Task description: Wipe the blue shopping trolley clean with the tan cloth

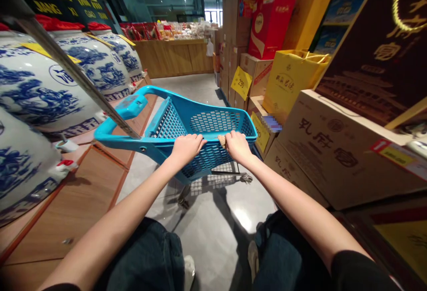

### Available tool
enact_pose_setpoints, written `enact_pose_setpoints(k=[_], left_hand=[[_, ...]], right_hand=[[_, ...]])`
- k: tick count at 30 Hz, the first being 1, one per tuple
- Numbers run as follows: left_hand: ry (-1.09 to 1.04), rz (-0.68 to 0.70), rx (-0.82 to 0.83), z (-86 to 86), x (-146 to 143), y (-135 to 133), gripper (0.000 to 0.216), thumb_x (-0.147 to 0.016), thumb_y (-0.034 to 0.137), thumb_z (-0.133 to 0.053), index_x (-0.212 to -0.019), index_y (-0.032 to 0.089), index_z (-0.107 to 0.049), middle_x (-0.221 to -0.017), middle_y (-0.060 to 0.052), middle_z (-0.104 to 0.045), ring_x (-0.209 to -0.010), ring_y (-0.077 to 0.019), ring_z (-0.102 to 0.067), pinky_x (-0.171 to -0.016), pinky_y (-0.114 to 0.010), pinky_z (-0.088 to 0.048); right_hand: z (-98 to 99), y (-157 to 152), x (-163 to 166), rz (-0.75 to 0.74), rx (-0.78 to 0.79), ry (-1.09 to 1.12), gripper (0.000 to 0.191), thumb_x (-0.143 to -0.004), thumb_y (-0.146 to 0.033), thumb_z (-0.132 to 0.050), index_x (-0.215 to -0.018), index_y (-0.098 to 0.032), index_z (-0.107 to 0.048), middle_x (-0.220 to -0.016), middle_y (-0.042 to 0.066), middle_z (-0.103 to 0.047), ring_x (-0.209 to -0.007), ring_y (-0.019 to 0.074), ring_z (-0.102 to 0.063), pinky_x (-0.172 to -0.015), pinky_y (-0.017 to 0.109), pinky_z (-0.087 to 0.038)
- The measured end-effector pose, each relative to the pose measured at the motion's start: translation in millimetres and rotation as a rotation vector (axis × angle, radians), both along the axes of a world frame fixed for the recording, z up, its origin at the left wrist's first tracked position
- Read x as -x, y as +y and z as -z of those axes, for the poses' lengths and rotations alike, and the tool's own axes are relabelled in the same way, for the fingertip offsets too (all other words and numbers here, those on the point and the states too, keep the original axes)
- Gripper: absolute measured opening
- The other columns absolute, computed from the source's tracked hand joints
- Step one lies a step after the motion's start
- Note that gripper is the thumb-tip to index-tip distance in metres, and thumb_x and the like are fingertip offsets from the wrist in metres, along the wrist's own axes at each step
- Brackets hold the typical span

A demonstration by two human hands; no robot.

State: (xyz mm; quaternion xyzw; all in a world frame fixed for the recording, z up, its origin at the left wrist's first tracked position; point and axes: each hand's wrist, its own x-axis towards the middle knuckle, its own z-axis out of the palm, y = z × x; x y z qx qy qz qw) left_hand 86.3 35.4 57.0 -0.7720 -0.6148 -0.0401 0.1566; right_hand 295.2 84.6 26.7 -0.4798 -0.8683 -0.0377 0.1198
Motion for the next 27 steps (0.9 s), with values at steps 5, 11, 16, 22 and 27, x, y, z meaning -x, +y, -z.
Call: enact_pose_setpoints(k=[5, 11, 16, 22, 27], left_hand=[[0.016, 0.035, -0.087, 8.7, 5, -2, 0.037, -0.108, 0.035, -0.040, -0.102, 0.016, -0.071, -0.091, -0.014, -0.073, -0.091, -0.0278, -0.068, -0.073, -0.036, -0.036], [0.016, 0.063, -0.144, 15.8, 1, -3, 0.039, -0.108, 0.036, -0.040, -0.096, 0.017, -0.070, -0.087, -0.013, -0.071, -0.089, -0.0264, -0.065, -0.073, -0.037, -0.035], [0.027, 0.082, -0.162, 16.9, 2, -5, 0.039, -0.109, 0.033, -0.037, -0.097, 0.017, -0.070, -0.086, -0.011, -0.071, -0.088, -0.0250, -0.064, -0.072, -0.037, -0.034], [0.030, 0.120, -0.227, 21.9, 3, -4, 0.037, -0.109, 0.035, -0.042, -0.092, 0.017, -0.070, -0.082, -0.011, -0.069, -0.084, -0.0256, -0.063, -0.069, -0.038, -0.031], [0.057, 0.139, -0.288, 25.9, 4, -2, 0.037, -0.108, 0.036, -0.044, -0.087, 0.017, -0.068, -0.079, -0.009, -0.069, -0.080, -0.0251, -0.062, -0.068, -0.038, -0.030]], right_hand=[[12.7, -3, 6, -0.222, -0.091, 0.169, 0.047, -0.100, -0.012, -0.049, -0.146, -0.016, -0.055, -0.129, 0.016, -0.064, -0.114, 0.0272, -0.056, -0.100, 0.039, -0.040], [9.9, 4, 7, -0.096, -0.070, 0.073, 0.029, -0.099, -0.019, -0.052, -0.121, -0.014, -0.070, -0.107, 0.014, -0.068, -0.097, 0.0265, -0.061, -0.086, 0.037, -0.045], [18.0, -5, 15, -0.210, -0.170, 0.137, 0.050, -0.098, -0.013, -0.051, -0.147, -0.023, -0.056, -0.127, 0.013, -0.065, -0.110, 0.0268, -0.058, -0.097, 0.040, -0.043], [7.0, 9, -10, -0.131, -0.017, 0.049, 0.030, -0.098, -0.020, -0.052, -0.121, -0.020, -0.071, -0.102, 0.009, -0.068, -0.088, 0.0212, -0.059, -0.075, 0.031, -0.040], [11.8, -8, 6, -0.089, -0.090, 0.093, 0.039, -0.096, -0.016, -0.051, -0.133, -0.013, -0.064, -0.115, 0.015, -0.067, -0.103, 0.0275, -0.058, -0.092, 0.038, -0.041]])
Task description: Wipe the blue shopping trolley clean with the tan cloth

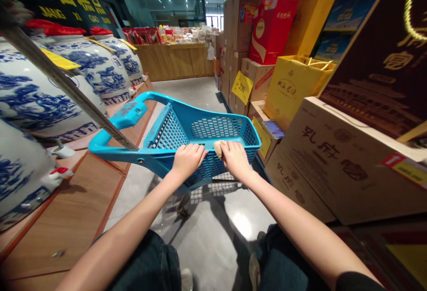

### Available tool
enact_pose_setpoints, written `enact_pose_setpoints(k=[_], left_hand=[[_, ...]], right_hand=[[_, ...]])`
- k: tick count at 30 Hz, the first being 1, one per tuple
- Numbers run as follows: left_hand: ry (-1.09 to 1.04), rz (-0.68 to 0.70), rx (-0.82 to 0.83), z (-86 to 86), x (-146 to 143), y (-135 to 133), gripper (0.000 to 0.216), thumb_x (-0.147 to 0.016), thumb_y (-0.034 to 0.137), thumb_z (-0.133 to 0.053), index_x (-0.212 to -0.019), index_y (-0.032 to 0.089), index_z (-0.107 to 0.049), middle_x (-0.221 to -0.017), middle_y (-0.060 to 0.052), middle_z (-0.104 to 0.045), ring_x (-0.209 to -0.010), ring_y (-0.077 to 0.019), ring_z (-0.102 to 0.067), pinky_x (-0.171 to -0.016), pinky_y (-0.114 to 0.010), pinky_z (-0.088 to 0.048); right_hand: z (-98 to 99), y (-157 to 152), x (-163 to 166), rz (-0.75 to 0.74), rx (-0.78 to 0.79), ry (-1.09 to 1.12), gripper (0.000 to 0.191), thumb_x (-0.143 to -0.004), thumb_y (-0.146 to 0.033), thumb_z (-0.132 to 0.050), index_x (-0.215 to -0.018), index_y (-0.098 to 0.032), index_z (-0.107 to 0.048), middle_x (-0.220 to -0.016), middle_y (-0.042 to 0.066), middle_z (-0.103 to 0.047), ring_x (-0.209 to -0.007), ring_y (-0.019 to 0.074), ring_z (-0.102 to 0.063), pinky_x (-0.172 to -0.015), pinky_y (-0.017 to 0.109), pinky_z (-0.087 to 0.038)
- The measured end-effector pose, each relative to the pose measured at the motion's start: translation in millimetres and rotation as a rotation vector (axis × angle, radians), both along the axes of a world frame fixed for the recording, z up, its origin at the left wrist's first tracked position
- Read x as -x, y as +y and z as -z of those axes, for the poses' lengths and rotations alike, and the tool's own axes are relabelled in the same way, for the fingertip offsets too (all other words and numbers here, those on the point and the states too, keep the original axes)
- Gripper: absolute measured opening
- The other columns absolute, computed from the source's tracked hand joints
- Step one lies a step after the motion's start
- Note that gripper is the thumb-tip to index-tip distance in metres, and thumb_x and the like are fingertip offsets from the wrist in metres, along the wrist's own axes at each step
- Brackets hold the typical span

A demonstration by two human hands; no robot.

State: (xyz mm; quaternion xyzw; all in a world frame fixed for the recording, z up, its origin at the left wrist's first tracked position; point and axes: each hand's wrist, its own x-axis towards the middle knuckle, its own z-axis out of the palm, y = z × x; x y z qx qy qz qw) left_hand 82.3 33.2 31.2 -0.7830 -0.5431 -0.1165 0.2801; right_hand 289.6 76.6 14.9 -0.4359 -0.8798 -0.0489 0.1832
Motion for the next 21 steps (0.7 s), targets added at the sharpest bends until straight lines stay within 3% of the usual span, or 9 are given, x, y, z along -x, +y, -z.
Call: enact_pose_setpoints(k=[2, 4, 8, 11, 14, 17, 21], left_hand=[[0.013, 0.006, -0.012, 0.2, 1, 0, 0.036, -0.108, 0.034, -0.044, -0.088, 0.017, -0.068, -0.078, -0.008, -0.068, -0.080, -0.0251, -0.062, -0.068, -0.039, -0.030], [0.018, 0.013, -0.012, -0.3, 1, -1, 0.036, -0.108, 0.033, -0.043, -0.089, 0.017, -0.069, -0.078, -0.009, -0.068, -0.081, -0.0250, -0.062, -0.068, -0.038, -0.029], [-0.008, 0.016, 0.004, -0.8, 1, -1, 0.036, -0.108, 0.034, -0.044, -0.090, 0.017, -0.069, -0.079, -0.009, -0.068, -0.081, -0.0246, -0.061, -0.068, -0.038, -0.029], [-0.030, 0.015, 0.006, 0.0, 1, 0, 0.036, -0.108, 0.035, -0.044, -0.088, 0.017, -0.068, -0.079, -0.009, -0.068, -0.080, -0.0244, -0.061, -0.068, -0.038, -0.029], [-0.021, 0.017, -0.002, 0.6, 1, 0, 0.037, -0.109, 0.036, -0.043, -0.088, 0.017, -0.068, -0.079, -0.009, -0.068, -0.080, -0.0247, -0.061, -0.068, -0.038, -0.029], [0.004, 0.018, -0.007, -0.1, 1, 0, 0.037, -0.109, 0.035, -0.042, -0.089, 0.017, -0.069, -0.079, -0.009, -0.069, -0.080, -0.0250, -0.061, -0.068, -0.038, -0.029], [0.015, 0.014, -0.007, -1.4, 0, 0, 0.038, -0.109, 0.035, -0.042, -0.089, 0.017, -0.069, -0.079, -0.009, -0.069, -0.080, -0.0244, -0.061, -0.069, -0.038, -0.029]], right_hand=[[2.0, -5, 5, -0.107, -0.031, 0.031, 0.051, -0.096, -0.013, -0.051, -0.147, -0.017, -0.055, -0.127, 0.015, -0.065, -0.112, 0.0281, -0.056, -0.100, 0.040, -0.040], [-0.3, -1, 1, -0.169, -0.009, 0.016, 0.051, -0.097, -0.014, -0.050, -0.148, -0.021, -0.054, -0.129, 0.013, -0.065, -0.112, 0.0267, -0.057, -0.099, 0.038, -0.041], [-9.0, 17, -22, 0.026, 0.131, -0.008, 0.038, -0.098, -0.017, -0.047, -0.130, -0.021, -0.069, -0.111, 0.010, -0.069, -0.097, 0.0231, -0.063, -0.081, 0.031, -0.044], [-5.7, 18, -25, 0.114, 0.128, 0.031, 0.040, -0.096, -0.014, -0.046, -0.129, -0.018, -0.069, -0.108, 0.011, -0.069, -0.096, 0.0242, -0.063, -0.082, 0.033, -0.045], [3.5, 5, -12, -0.014, 0.004, 0.040, 0.050, -0.096, -0.013, -0.048, -0.145, -0.017, -0.059, -0.122, 0.016, -0.068, -0.107, 0.0278, -0.060, -0.095, 0.039, -0.044], [5.8, 2, -5, -0.192, -0.052, 0.027, 0.055, -0.100, -0.015, -0.048, -0.154, -0.025, -0.050, -0.133, 0.014, -0.064, -0.115, 0.0273, -0.057, -0.100, 0.041, -0.043], [-2.0, 18, -18, -0.112, 0.086, 0.014, 0.044, -0.100, -0.017, -0.048, -0.139, -0.024, -0.066, -0.119, 0.012, -0.069, -0.103, 0.0240, -0.062, -0.086, 0.033, -0.046]])
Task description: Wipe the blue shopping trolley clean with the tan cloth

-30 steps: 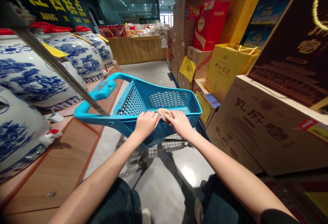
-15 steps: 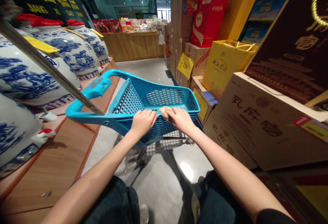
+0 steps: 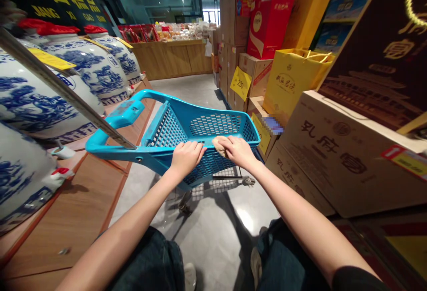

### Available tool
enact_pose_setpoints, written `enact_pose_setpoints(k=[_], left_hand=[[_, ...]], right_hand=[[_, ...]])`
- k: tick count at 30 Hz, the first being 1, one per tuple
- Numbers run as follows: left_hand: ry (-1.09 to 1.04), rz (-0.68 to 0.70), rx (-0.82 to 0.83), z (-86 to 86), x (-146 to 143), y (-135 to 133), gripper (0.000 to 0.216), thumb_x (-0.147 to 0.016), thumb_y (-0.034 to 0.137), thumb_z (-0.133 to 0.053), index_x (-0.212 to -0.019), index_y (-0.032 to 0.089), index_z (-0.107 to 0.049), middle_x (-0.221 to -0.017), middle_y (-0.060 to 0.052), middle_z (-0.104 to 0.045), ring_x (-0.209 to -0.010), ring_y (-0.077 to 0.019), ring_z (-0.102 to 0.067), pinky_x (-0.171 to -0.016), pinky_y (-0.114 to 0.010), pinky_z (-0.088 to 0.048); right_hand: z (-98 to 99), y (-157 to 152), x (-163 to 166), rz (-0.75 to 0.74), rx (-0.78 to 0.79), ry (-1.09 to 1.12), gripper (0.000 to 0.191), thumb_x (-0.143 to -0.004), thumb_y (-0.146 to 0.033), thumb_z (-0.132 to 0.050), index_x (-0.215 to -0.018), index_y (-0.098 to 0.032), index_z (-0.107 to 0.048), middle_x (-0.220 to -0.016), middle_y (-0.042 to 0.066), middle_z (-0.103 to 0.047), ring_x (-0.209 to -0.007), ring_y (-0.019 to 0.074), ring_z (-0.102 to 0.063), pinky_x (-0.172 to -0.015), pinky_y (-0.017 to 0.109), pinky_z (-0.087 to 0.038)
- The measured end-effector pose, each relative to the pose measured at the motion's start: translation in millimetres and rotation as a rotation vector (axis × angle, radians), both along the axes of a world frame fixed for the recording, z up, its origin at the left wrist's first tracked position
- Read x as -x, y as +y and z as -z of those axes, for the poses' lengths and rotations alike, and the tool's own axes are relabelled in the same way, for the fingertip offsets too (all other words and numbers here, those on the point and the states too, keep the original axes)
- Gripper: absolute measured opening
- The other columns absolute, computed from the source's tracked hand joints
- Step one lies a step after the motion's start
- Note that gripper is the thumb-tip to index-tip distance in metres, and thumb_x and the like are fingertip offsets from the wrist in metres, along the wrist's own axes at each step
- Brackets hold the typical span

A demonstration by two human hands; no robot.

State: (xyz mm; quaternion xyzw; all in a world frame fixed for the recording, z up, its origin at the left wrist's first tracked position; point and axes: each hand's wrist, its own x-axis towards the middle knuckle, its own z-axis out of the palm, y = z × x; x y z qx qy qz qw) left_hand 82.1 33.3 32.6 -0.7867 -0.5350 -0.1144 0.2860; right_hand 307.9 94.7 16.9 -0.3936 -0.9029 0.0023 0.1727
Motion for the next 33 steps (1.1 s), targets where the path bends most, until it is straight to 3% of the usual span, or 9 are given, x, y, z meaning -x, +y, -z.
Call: enact_pose_setpoints(k=[4, 10, 13, 18, 21, 24, 27, 30, 33], left_hand=[[-0.016, 0.002, 0.004, 0.6, -1, -1, 0.037, -0.109, 0.035, -0.043, -0.089, 0.017, -0.068, -0.078, -0.009, -0.068, -0.080, -0.0244, -0.061, -0.068, -0.038, -0.029], [-0.013, 0.004, 0.000, 1.1, 2, -1, 0.036, -0.108, 0.034, -0.044, -0.089, 0.017, -0.069, -0.078, -0.009, -0.068, -0.081, -0.0253, -0.061, -0.068, -0.038, -0.029], [0.000, 0.007, -0.010, 0.9, 1, 0, 0.036, -0.108, 0.035, -0.043, -0.089, 0.017, -0.069, -0.078, -0.009, -0.068, -0.080, -0.0248, -0.060, -0.069, -0.038, -0.029], [-0.014, 0.000, 0.000, 1.4, -1, 0, 0.038, -0.108, 0.036, -0.042, -0.087, 0.018, -0.068, -0.078, -0.009, -0.067, -0.080, -0.0251, -0.060, -0.068, -0.038, -0.029], [-0.023, -0.002, 0.011, 1.1, -1, 0, 0.036, -0.108, 0.034, -0.043, -0.089, 0.018, -0.069, -0.079, -0.009, -0.068, -0.081, -0.0256, -0.061, -0.068, -0.039, -0.030], [-0.042, -0.003, 0.037, 0.3, 0, 0, 0.032, -0.107, 0.029, -0.044, -0.091, 0.018, -0.069, -0.080, -0.010, -0.068, -0.084, -0.0261, -0.062, -0.069, -0.039, -0.031], [-0.064, -0.017, 0.058, -0.7, 2, 0, 0.033, -0.107, 0.030, -0.043, -0.091, 0.018, -0.069, -0.082, -0.011, -0.069, -0.085, -0.0265, -0.062, -0.070, -0.039, -0.032], [-0.058, -0.021, 0.058, -1.8, 2, -1, 0.036, -0.108, 0.034, -0.042, -0.092, 0.018, -0.069, -0.083, -0.011, -0.069, -0.084, -0.0261, -0.062, -0.070, -0.039, -0.031], [-0.046, -0.014, 0.053, -2.1, -1, -2, 0.037, -0.108, 0.034, -0.041, -0.092, 0.017, -0.070, -0.083, -0.011, -0.069, -0.084, -0.0257, -0.061, -0.070, -0.038, -0.030]], right_hand=[[1.4, -3, 2, 0.131, 0.028, 0.029, 0.040, -0.098, -0.017, -0.047, -0.130, -0.021, -0.071, -0.114, 0.013, -0.070, -0.100, 0.0254, -0.061, -0.086, 0.035, -0.046], [11.1, -20, 15, -0.108, -0.160, 0.032, 0.066, -0.096, -0.018, -0.054, -0.160, -0.024, -0.039, -0.147, 0.018, -0.055, -0.125, 0.0303, -0.051, -0.109, 0.048, -0.040], [7.6, -5, 1, -0.139, -0.091, 0.016, 0.060, -0.095, -0.015, -0.054, -0.154, -0.025, -0.049, -0.142, 0.016, -0.058, -0.121, 0.0280, -0.055, -0.102, 0.043, -0.046], [8.4, 2, -4, -0.033, -0.032, 0.068, 0.046, -0.092, -0.013, -0.052, -0.137, -0.013, -0.064, -0.122, 0.018, -0.067, -0.109, 0.0293, -0.059, -0.098, 0.044, -0.049], [14.2, -15, 12, -0.080, -0.112, 0.076, 0.065, -0.089, -0.012, -0.053, -0.153, -0.009, -0.047, -0.141, 0.024, -0.057, -0.125, 0.0335, -0.050, -0.111, 0.055, -0.040], [15.5, -28, 26, -0.154, -0.138, 0.067, 0.078, -0.087, -0.013, -0.056, -0.161, -0.016, -0.035, -0.155, 0.025, -0.045, -0.139, 0.0367, -0.039, -0.116, 0.062, -0.031], [8.4, -23, 24, -0.201, -0.115, 0.060, 0.072, -0.090, -0.010, -0.052, -0.160, -0.021, -0.039, -0.152, 0.021, -0.050, -0.132, 0.0326, -0.046, -0.112, 0.056, -0.037], [-3.1, -9, 9, -0.207, -0.055, 0.015, 0.059, -0.096, -0.011, -0.047, -0.154, -0.023, -0.049, -0.129, 0.015, -0.066, -0.109, 0.0254, -0.059, -0.096, 0.040, -0.049], [-10.5, 3, -6, -0.138, -0.008, -0.062, 0.055, -0.095, -0.011, -0.051, -0.148, -0.022, -0.055, -0.113, 0.011, -0.068, -0.097, 0.0227, -0.062, -0.083, 0.032, -0.050]])
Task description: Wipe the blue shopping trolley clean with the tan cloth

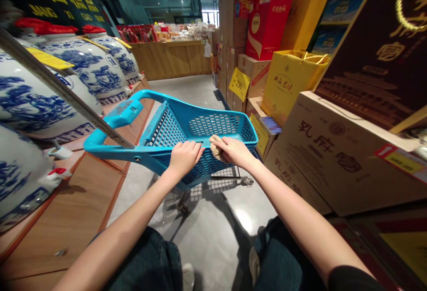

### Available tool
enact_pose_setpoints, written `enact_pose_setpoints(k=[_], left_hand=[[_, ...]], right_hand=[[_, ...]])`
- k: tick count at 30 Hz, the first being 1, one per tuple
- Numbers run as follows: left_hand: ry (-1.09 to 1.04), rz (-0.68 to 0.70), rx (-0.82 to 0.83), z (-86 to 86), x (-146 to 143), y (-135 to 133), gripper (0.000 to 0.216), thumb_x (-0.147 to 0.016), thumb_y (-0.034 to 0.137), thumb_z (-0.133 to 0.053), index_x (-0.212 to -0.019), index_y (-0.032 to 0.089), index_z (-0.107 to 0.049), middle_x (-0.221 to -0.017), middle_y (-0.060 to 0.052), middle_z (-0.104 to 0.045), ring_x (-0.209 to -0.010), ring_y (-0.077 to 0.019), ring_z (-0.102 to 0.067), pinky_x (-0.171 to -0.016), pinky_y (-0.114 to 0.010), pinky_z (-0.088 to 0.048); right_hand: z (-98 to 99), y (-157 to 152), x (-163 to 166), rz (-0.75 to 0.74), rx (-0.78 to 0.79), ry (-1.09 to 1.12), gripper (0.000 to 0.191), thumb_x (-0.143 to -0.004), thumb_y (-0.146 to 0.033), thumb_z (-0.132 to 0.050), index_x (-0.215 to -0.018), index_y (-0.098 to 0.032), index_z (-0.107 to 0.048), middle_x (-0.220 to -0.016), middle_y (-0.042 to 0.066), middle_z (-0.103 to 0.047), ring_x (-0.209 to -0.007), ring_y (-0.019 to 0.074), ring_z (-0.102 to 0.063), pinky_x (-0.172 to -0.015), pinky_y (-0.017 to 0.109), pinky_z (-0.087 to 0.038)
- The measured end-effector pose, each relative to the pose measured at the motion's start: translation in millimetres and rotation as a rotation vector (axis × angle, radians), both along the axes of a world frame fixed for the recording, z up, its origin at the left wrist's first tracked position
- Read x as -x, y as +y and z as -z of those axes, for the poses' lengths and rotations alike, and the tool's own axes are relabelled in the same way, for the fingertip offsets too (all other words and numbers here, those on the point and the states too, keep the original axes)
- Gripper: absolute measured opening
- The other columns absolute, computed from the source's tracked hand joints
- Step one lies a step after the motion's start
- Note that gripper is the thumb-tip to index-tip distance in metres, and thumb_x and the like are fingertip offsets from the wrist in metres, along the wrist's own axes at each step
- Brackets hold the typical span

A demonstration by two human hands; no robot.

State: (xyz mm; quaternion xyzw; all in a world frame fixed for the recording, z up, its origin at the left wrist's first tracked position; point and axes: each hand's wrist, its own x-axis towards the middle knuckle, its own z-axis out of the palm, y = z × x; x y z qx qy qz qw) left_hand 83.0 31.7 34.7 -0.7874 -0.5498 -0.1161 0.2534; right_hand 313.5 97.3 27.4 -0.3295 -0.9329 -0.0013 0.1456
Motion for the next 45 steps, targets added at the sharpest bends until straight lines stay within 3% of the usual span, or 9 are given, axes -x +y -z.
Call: enact_pose_setpoints(k=[10, 16, 19, 24, 31, 35, 39, 41, 45], left_hand=[[0.016, -0.006, -0.036, 2.4, -5, -1, 0.036, -0.108, 0.033, -0.042, -0.090, 0.017, -0.068, -0.081, -0.010, -0.069, -0.083, -0.0256, -0.062, -0.069, -0.039, -0.029], [0.031, 0.006, -0.027, 1.6, -7, -2, 0.037, -0.109, 0.033, -0.040, -0.090, 0.017, -0.068, -0.081, -0.010, -0.068, -0.082, -0.0253, -0.061, -0.070, -0.039, -0.030], [-0.001, -0.013, -0.013, 2.5, -8, -1, 0.037, -0.109, 0.034, -0.041, -0.090, 0.018, -0.068, -0.082, -0.010, -0.069, -0.082, -0.0257, -0.061, -0.070, -0.038, -0.029], [0.004, 0.005, -0.014, 2.7, -6, -1, 0.037, -0.109, 0.034, -0.041, -0.091, 0.018, -0.069, -0.081, -0.010, -0.068, -0.083, -0.0256, -0.061, -0.070, -0.038, -0.030], [0.020, 0.016, 0.001, 0.2, -7, -2, 0.035, -0.108, 0.031, -0.042, -0.091, 0.017, -0.068, -0.082, -0.010, -0.068, -0.084, -0.0258, -0.062, -0.070, -0.038, -0.030], [-0.002, -0.008, 0.007, 0.8, -11, -2, 0.035, -0.108, 0.032, -0.041, -0.092, 0.017, -0.068, -0.083, -0.011, -0.069, -0.084, -0.0262, -0.062, -0.069, -0.039, -0.030], [-0.035, 0.011, 0.012, 1.2, -10, -2, 0.033, -0.108, 0.031, -0.043, -0.093, 0.017, -0.069, -0.083, -0.011, -0.069, -0.085, -0.0268, -0.062, -0.070, -0.039, -0.031], [-0.024, 0.017, 0.014, 0.6, -9, -3, 0.033, -0.108, 0.030, -0.043, -0.094, 0.017, -0.069, -0.084, -0.011, -0.069, -0.086, -0.0269, -0.062, -0.070, -0.039, -0.030], [0.002, 0.010, 0.024, -0.5, -8, -3, 0.034, -0.109, 0.032, -0.042, -0.094, 0.017, -0.069, -0.084, -0.011, -0.069, -0.085, -0.0261, -0.062, -0.070, -0.038, -0.030]], right_hand=[[3.9, -16, 32, 0.039, -0.066, 0.070, 0.041, -0.104, -0.021, -0.043, -0.143, -0.016, -0.055, -0.115, 0.015, -0.069, -0.097, 0.0229, -0.064, -0.085, 0.034, -0.047], [-16.3, 0, 1, 0.298, 0.081, -0.115, 0.020, -0.099, -0.030, -0.051, -0.100, -0.020, -0.069, -0.098, 0.008, -0.071, -0.085, 0.0206, -0.066, -0.065, 0.029, -0.037], [-9.6, -5, 11, 0.263, 0.041, -0.086, 0.022, -0.101, -0.024, -0.048, -0.109, -0.017, -0.067, -0.102, 0.012, -0.070, -0.090, 0.0228, -0.065, -0.073, 0.030, -0.042], [-2.5, -14, 31, 0.036, -0.009, 0.029, 0.039, -0.099, -0.017, -0.050, -0.137, -0.017, -0.057, -0.119, 0.014, -0.067, -0.100, 0.0230, -0.063, -0.083, 0.032, -0.046], [-23.8, 11, -21, 0.335, 0.206, -0.167, 0.023, -0.099, -0.031, -0.050, -0.096, -0.021, -0.070, -0.098, 0.007, -0.072, -0.083, 0.0195, -0.065, -0.062, 0.029, -0.034], [-12.3, 1, -6, 0.350, 0.085, -0.138, 0.026, -0.102, -0.026, -0.047, -0.110, -0.017, -0.070, -0.104, 0.012, -0.071, -0.092, 0.0233, -0.066, -0.071, 0.030, -0.041], [1.2, -20, 36, 0.179, -0.045, -0.018, 0.042, -0.105, -0.021, -0.042, -0.145, -0.016, -0.054, -0.128, 0.016, -0.067, -0.107, 0.0259, -0.064, -0.089, 0.035, -0.046], [-0.7, -23, 42, 0.146, -0.048, -0.011, 0.044, -0.106, -0.024, -0.041, -0.147, -0.015, -0.053, -0.127, 0.016, -0.068, -0.106, 0.0255, -0.065, -0.088, 0.034, -0.046], [-17.2, -6, 11, 0.309, 0.109, -0.107, 0.031, -0.104, -0.034, -0.046, -0.107, -0.020, -0.073, -0.106, 0.010, -0.074, -0.091, 0.0226, -0.069, -0.069, 0.030, -0.042]])
